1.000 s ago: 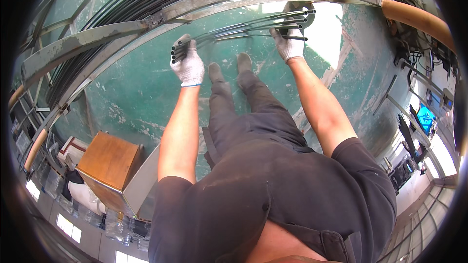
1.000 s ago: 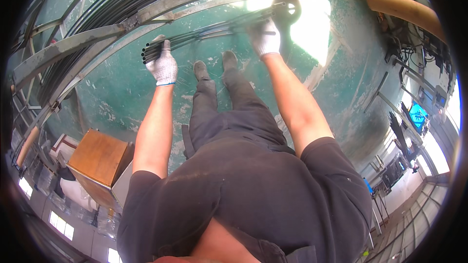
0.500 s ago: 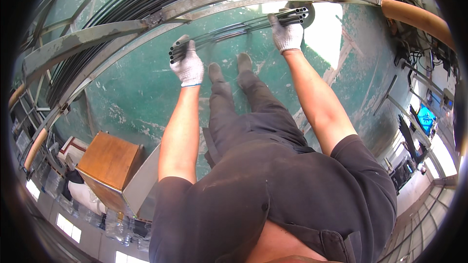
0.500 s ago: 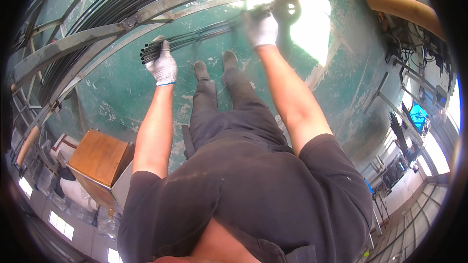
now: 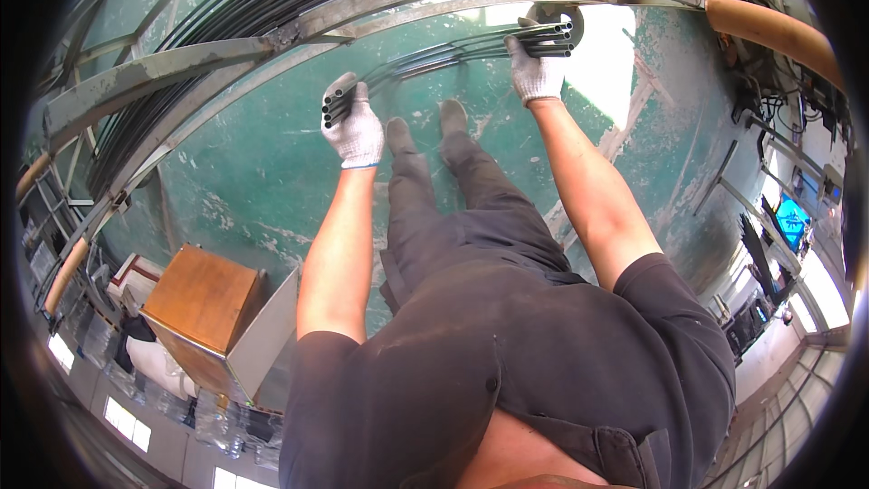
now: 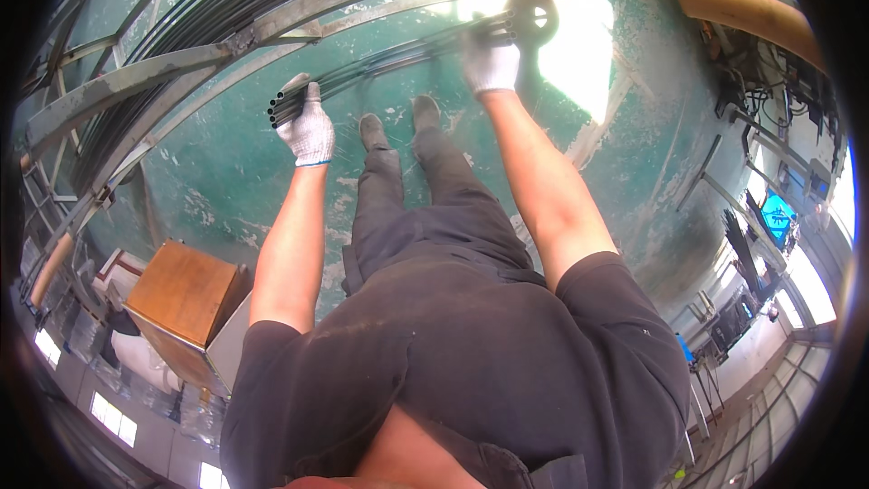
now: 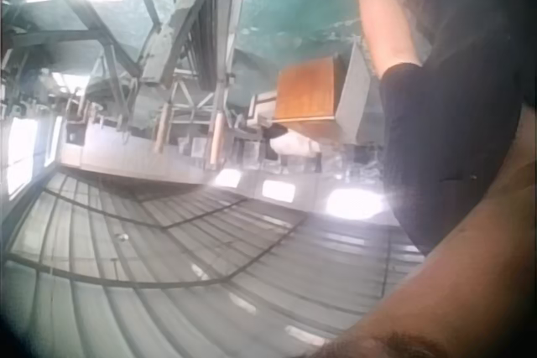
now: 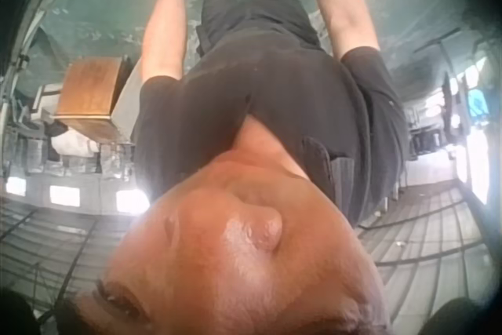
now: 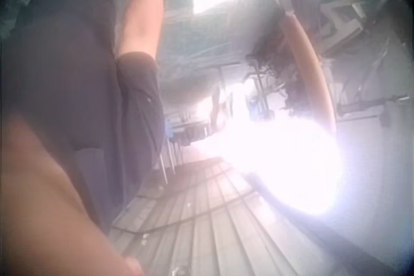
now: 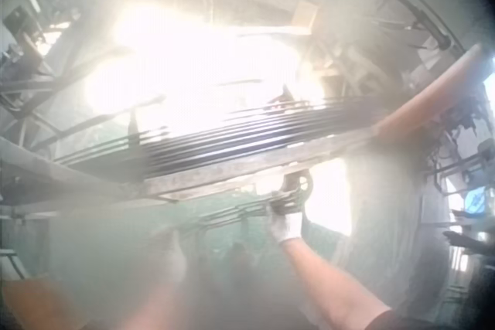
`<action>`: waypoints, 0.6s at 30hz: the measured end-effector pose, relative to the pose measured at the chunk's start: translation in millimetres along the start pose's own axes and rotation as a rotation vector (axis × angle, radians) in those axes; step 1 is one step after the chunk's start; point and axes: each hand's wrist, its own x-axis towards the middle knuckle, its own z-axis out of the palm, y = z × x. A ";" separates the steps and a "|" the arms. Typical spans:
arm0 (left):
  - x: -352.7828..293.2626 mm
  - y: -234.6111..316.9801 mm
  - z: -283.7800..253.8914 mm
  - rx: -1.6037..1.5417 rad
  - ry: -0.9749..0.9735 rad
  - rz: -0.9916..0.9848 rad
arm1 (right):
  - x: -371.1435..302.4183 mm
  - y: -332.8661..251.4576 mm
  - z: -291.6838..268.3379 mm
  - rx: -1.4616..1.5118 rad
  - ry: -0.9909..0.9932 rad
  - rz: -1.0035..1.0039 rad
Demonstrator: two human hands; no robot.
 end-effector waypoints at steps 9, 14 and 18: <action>13.9 16.6 11.5 0.074 0.075 0.018 | 1.6 -16.1 -7.8 -0.215 -0.130 0.065; 10.8 30.5 0.7 -0.003 0.123 0.083 | -22.3 -22.1 -19.1 -0.173 -0.104 -0.016; -9.2 6.8 -5.8 0.082 0.055 -0.006 | -31.3 -23.7 -18.0 -0.087 -0.106 -0.005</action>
